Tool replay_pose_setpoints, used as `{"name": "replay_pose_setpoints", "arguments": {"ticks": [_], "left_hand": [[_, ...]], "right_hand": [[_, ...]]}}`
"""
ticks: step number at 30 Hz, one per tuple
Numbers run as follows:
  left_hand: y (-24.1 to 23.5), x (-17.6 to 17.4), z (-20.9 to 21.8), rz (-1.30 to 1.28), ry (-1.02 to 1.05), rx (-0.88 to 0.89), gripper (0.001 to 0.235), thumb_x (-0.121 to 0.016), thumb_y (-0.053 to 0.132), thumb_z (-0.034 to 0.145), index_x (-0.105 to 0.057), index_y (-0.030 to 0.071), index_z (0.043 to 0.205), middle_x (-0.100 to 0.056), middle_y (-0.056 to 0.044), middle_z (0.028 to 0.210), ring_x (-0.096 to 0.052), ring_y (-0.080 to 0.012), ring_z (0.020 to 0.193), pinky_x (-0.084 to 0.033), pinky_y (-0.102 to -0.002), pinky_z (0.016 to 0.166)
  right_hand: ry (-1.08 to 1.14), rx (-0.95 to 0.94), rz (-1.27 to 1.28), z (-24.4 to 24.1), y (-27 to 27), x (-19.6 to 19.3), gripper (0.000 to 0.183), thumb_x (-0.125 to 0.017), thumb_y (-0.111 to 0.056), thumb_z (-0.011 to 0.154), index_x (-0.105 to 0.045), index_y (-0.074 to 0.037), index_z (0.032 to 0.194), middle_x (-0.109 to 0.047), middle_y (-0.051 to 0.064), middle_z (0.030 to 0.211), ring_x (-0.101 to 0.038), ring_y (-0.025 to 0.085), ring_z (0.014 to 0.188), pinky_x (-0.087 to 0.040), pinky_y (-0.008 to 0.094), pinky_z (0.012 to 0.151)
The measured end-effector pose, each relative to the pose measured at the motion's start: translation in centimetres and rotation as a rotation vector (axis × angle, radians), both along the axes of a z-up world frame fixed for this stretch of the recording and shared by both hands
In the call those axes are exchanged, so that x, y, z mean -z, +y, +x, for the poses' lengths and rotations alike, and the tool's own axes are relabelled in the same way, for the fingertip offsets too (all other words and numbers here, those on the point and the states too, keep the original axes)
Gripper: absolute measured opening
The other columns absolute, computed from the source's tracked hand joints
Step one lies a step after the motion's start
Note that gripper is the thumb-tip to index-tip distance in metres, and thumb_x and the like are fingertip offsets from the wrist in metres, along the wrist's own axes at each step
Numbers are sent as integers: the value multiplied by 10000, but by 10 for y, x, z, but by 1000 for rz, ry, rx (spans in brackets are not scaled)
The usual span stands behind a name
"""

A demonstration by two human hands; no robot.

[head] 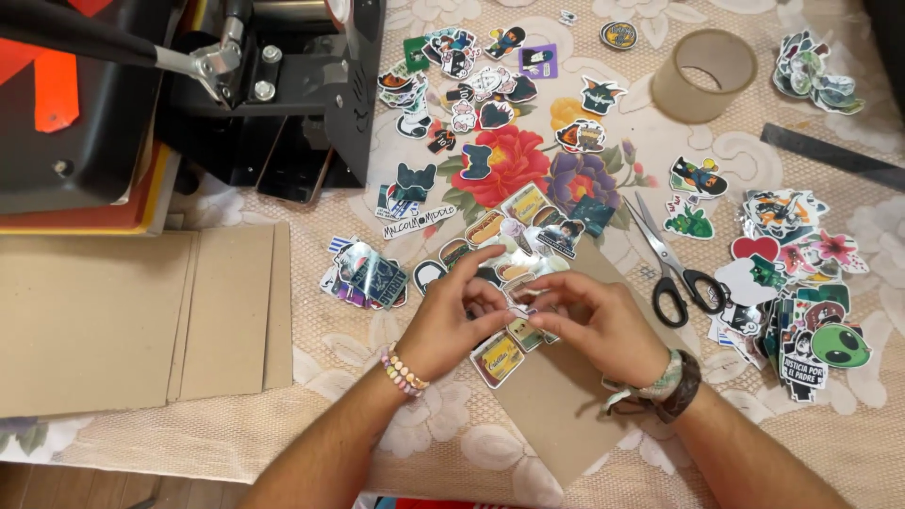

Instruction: Peeling and applying various decorative stickers onto a cardboard sheet

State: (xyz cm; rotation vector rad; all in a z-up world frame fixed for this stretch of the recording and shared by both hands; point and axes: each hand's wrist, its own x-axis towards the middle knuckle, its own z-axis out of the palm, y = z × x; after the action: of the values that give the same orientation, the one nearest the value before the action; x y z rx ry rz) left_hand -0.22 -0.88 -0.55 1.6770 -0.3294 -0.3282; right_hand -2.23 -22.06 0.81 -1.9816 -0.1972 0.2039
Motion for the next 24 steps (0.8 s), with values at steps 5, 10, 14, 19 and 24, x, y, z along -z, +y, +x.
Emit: {"name": "replay_pose_setpoints", "arguments": {"ticks": [5,10,14,19,24], "left_hand": [[9,12,8,-27,139,-32,832,-788,-3,774,-389,53,1502,-730,-77,812,-631,-89,714,-556,-156,683],[10,11,15,4,222,28,892,-805,8,749,-354,71,1515,-731,-77,794,-646,-76,688,-565,-150,666],[5,7,20,89,210,80,920,-806,28,745,-334,77,1533,-741,-95,792,-641,-104,668,-560,-188,629],[-7,-9,24,208,145,130,916,-782,54,749,-321,78,1541,-745,-79,786,-611,-119,645,-538,-226,627],[-10,-12,26,202,91,151,926,-778,54,757,-300,66,1551,-751,-74,793,-604,-127,635,-526,-233,626]], "right_hand": [[-137,-139,-484,5,-22,-8,546,-875,-322,701,-698,-194,1202,-723,56,1065,-658,317,953,-541,458,808],[-34,-228,-648,2,-24,-3,432,-824,-363,729,-671,-241,1114,-626,14,1113,-620,319,1078,-535,472,875],[-54,-28,-831,-1,-46,3,305,-735,-322,784,-686,-277,1081,-619,-19,1097,-639,275,1067,-555,419,857],[-155,146,-470,-11,-22,-11,331,-824,-325,773,-748,-254,1088,-744,31,941,-704,290,793,-552,422,712],[167,166,10,-9,-9,16,436,-838,-100,748,-729,-140,1169,-801,43,785,-621,116,608,-526,254,610]]}}
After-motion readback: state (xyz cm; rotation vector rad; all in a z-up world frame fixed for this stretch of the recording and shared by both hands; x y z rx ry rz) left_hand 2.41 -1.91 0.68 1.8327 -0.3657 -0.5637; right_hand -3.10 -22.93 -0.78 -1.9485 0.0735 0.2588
